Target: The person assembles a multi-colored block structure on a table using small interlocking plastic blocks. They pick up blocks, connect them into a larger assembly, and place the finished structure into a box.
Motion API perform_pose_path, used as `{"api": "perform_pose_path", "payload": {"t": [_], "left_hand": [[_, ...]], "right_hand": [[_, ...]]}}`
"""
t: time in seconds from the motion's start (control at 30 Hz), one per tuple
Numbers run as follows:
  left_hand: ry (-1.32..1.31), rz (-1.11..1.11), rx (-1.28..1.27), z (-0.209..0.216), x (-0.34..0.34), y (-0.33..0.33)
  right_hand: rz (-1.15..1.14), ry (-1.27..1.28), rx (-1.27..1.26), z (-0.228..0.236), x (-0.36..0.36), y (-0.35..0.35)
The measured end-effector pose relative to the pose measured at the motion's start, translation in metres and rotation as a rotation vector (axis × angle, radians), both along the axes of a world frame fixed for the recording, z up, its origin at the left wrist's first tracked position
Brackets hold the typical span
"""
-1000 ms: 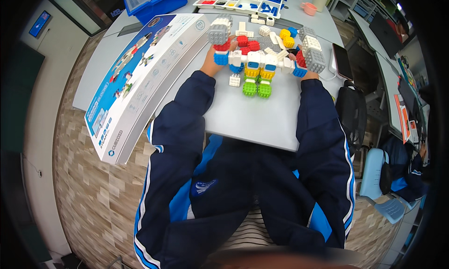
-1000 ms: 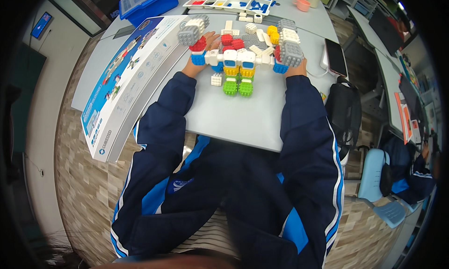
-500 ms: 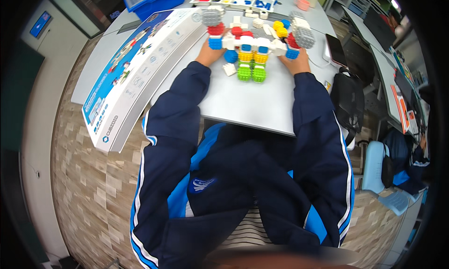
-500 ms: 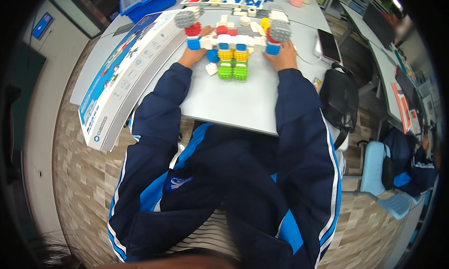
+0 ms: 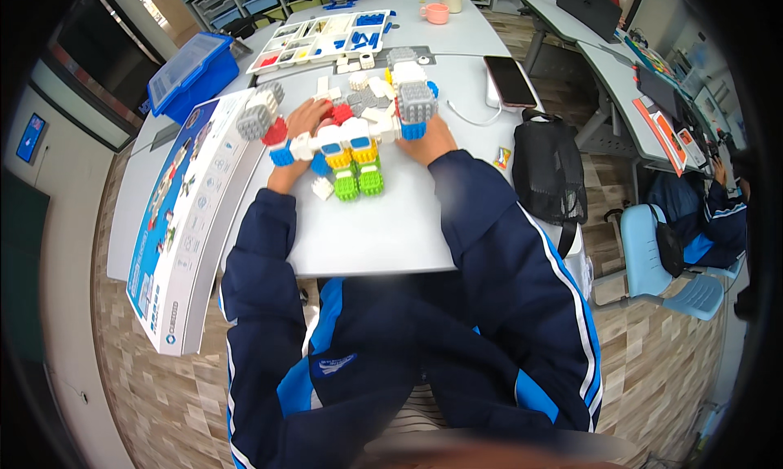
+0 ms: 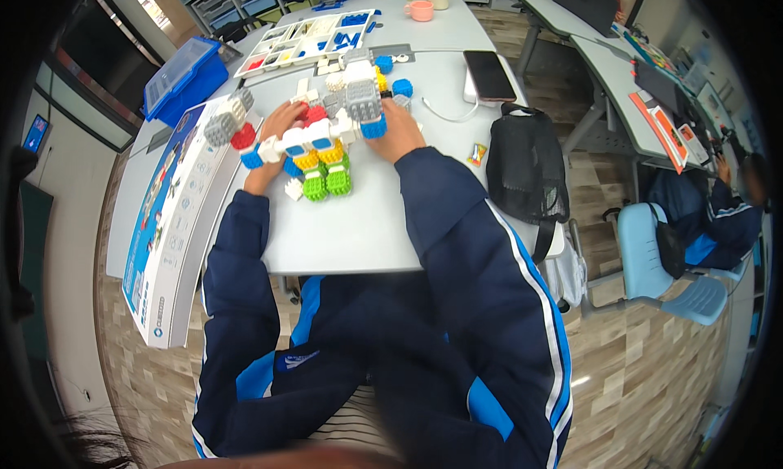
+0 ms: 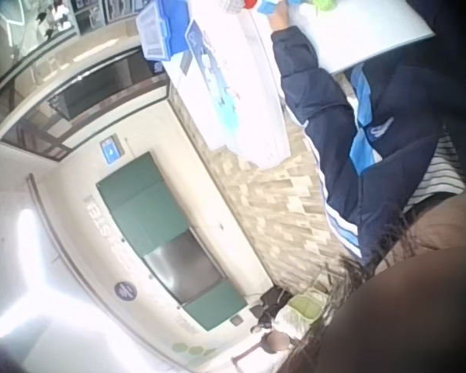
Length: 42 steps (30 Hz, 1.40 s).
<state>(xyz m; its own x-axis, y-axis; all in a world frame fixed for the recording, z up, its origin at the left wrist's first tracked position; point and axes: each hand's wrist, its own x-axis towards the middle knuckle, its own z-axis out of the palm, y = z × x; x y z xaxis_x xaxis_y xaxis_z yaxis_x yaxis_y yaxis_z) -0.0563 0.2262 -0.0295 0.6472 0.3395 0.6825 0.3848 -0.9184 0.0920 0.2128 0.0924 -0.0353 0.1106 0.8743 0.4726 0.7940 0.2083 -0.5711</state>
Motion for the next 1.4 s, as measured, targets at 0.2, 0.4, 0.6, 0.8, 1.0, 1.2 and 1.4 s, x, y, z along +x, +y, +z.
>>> {"api": "perform_pose_path", "payload": {"t": [0.2, 0.4, 0.6, 0.8, 1.0, 1.2, 1.4], "left_hand": [[0.024, -0.007, -0.123, 0.009, 0.002, -0.007], [0.017, 0.038, -0.089, 0.002, 0.0, -0.002], [-0.041, 0.119, -0.169, 0.011, -0.015, -0.002], [-0.112, 0.043, -0.299, 0.006, -0.015, -0.011], [-0.107, -0.05, -0.182, 0.002, -0.004, -0.02], [-0.07, -0.007, -0.312, 0.011, -0.038, -0.025], [0.181, -0.104, -0.661, 0.018, -0.064, -0.025]], "right_hand": [[-0.001, -0.125, 0.131, -0.027, 0.003, 0.006], [0.113, -0.1, 0.044, -0.042, 0.018, 0.004], [0.175, 0.023, -0.102, -0.001, 0.016, -0.016], [-0.003, -0.245, 0.11, 0.009, -0.005, -0.014], [-0.033, -0.238, 0.201, -0.005, 0.004, -0.007], [0.046, -0.206, 0.185, -0.014, 0.018, 0.003], [0.087, -0.258, 0.164, -0.022, 0.028, 0.007]]}}
